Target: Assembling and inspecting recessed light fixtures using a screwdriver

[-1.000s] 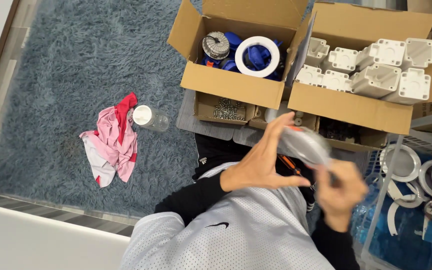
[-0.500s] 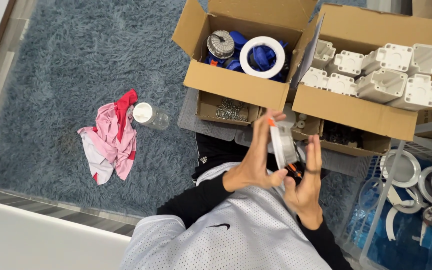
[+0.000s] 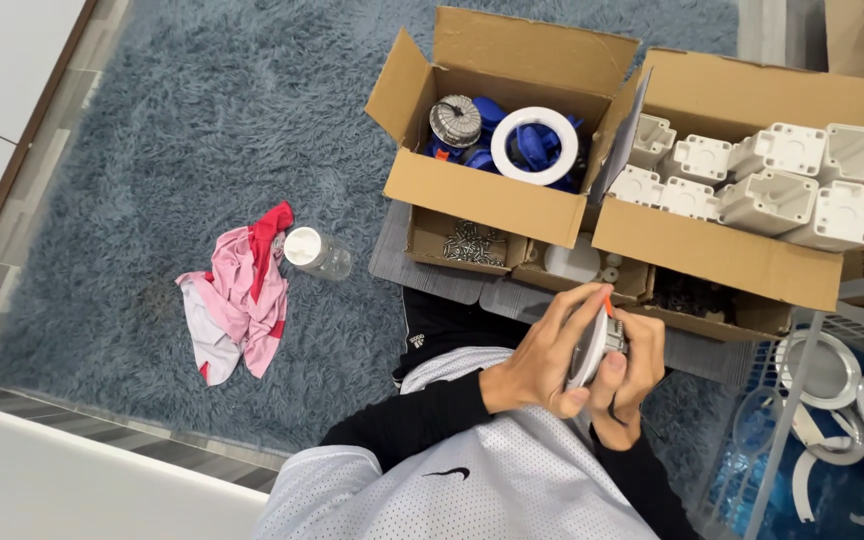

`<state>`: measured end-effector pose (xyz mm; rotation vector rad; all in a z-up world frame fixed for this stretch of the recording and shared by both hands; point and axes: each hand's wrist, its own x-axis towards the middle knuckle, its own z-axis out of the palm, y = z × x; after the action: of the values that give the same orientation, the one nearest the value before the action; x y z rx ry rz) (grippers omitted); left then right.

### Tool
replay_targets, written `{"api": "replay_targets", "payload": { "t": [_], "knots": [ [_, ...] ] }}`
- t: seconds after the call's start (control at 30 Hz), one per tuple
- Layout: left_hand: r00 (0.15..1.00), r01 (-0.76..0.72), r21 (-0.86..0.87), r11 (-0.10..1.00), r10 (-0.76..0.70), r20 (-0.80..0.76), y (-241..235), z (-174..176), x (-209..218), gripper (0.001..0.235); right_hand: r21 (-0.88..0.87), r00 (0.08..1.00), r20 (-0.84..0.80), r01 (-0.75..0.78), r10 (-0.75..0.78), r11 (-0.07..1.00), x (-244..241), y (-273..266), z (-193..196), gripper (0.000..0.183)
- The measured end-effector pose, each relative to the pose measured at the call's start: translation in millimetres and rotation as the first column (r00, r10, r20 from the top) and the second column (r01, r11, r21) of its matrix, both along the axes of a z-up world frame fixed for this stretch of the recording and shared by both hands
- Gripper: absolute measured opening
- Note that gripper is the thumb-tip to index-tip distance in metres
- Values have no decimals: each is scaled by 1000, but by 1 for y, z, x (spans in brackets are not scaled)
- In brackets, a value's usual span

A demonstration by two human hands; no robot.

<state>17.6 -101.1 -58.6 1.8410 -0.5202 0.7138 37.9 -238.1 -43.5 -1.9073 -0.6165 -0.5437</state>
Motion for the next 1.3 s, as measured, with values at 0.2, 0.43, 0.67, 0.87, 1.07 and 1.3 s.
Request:
{"api": "replay_targets", "payload": {
  "t": [0.2, 0.43, 0.67, 0.87, 1.07, 1.3],
  "knots": [
    [999, -3, -27, 1000, 2, -54, 2, 6, -3, 109, -29, 991, 121, 65, -61, 997, 3, 4, -5, 66],
    [936, 125, -408, 904, -244, -253, -4, -13, -4, 103, -49, 917, 385, -96, 107, 994, 24, -14, -24, 65],
    [847, 122, -839, 530, -496, -190, -7, -42, -10, 92, -20, 987, 122, -106, 108, 994, 19, -16, 11, 77],
    [724, 146, -960, 240, -687, -62, 6, -16, -25, 89, 155, 987, -82, -122, 136, 980, 6, -21, 12, 76],
    [672, 12, -964, 266, -716, -189, 28, -70, -34, 79, 227, 958, -226, -127, 179, 966, 7, -31, 0, 68],
    [749, -270, -897, 351, -509, -425, 38, -17, -45, 39, 455, 895, -346, -103, 282, 884, 15, -42, -40, 51]
  ]
}}
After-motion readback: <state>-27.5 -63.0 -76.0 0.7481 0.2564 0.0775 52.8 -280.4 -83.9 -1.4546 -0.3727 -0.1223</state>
